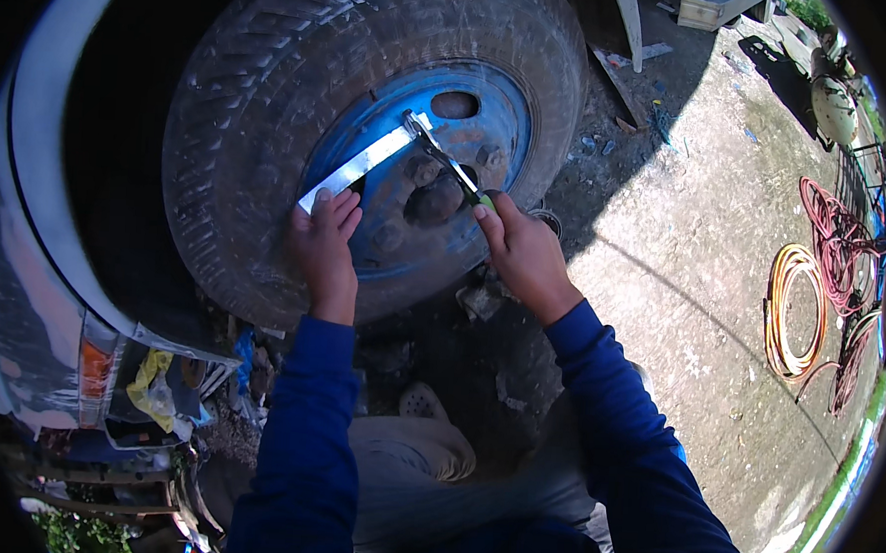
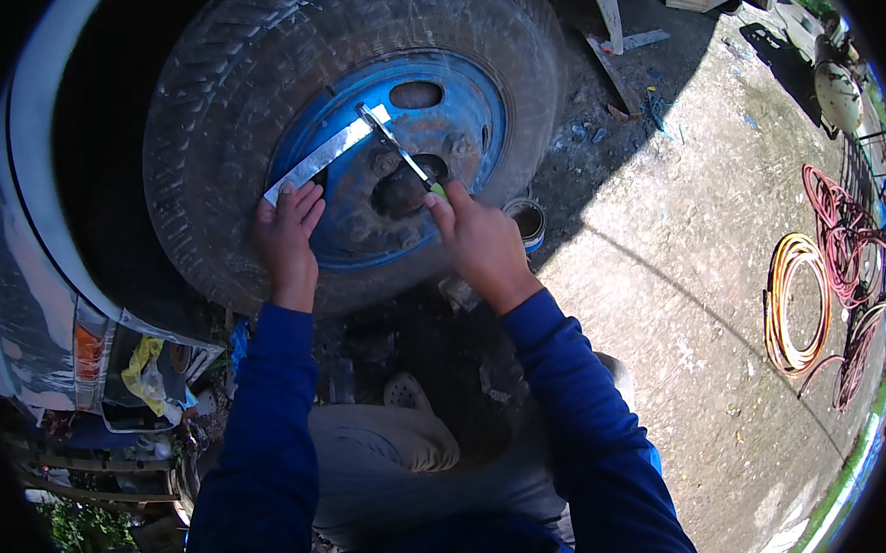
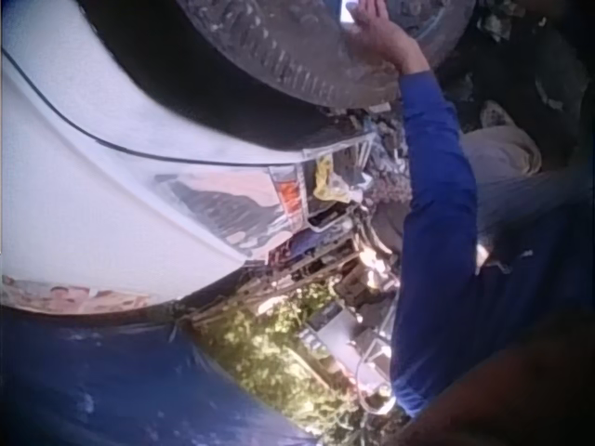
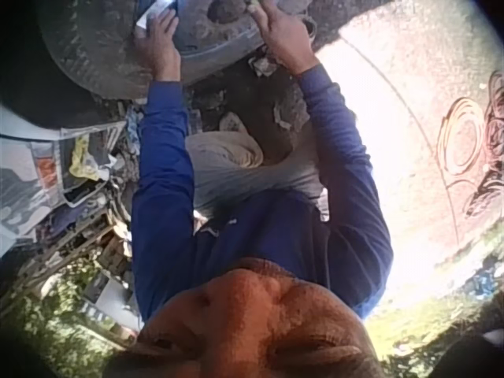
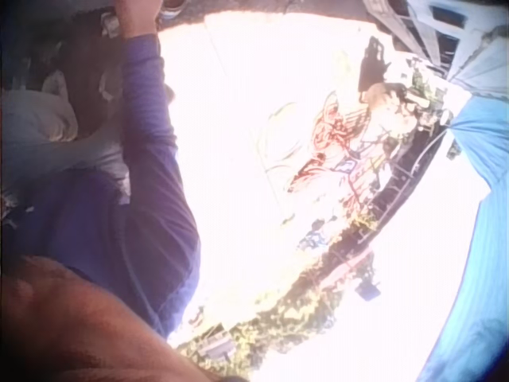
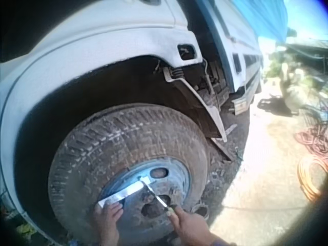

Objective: The person uses pliers and a metal bar to pry and adjust the rim of a vehicle tire. They then walk to the rear of the vehicle and handle several small paint cans and a plastic bag, placing them on the bumper.

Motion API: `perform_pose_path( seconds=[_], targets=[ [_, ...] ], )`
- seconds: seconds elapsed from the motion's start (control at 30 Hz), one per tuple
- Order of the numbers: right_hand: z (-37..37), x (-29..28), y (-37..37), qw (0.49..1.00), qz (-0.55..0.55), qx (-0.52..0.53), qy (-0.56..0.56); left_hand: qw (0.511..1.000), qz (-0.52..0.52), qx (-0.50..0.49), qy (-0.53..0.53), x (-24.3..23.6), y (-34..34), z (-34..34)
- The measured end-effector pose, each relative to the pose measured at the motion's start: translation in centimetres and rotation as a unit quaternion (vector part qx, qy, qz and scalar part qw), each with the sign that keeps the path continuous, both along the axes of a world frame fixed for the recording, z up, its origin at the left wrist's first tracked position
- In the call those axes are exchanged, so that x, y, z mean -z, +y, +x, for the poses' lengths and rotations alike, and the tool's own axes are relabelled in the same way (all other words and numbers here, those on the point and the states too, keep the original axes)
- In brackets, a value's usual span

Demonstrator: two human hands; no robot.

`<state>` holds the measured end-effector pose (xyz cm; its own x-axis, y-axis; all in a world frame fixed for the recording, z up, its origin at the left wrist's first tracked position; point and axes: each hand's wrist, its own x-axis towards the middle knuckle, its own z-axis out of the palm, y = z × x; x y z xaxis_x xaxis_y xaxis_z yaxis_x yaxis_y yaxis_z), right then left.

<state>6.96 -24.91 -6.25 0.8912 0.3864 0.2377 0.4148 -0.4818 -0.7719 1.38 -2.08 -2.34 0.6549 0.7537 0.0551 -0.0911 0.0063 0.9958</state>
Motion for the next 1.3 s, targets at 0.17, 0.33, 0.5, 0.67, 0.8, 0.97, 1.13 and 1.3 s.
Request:
perform_pose_path(
  seconds=[0.17,0.33,0.5,0.67,0.8,0.97,1.13,1.3],
  targets=[
    [-0.2,0.2,-0.2,0.999,0.025,-0.003,0.022,1.0,0.004,-0.005,0.001,0.3,0.5,-0.2],
    [-0.3,-0.2,-0.2,0.998,0.045,0.003,0.04,1.0,0.006,-0.01,0.013,-0.3,0.1,-0.2],
    [-0.2,-0.1,-0.1,0.999,0.015,0.008,0.039,1.0,-0.005,0.0,0.012,-0.2,0.3,-0.2],
    [0.1,0.2,-0.4,0.998,0.027,0.006,0.051,1.0,-0.004,-0.001,0.014,0.0,0.4,-0.2],
    [0.0,0.2,-0.2,0.997,0.052,0.009,0.056,1.0,0.007,0.001,0.021,-0.2,0.5,-0.5],
    [0.4,0.8,-0.2,0.998,0.015,0.016,0.051,1.0,-0.005,-0.006,0.029,-0.6,0.0,-0.2],
    [0.3,0.3,-0.2,0.997,0.029,0.007,0.065,1.0,0.004,-0.008,0.023,-0.4,0.4,-0.5],
    [-0.1,-0.1,-0.3,0.997,0.052,0.006,0.055,1.0,0.011,-0.005,0.022,-0.5,0.4,-0.7]
  ],
)
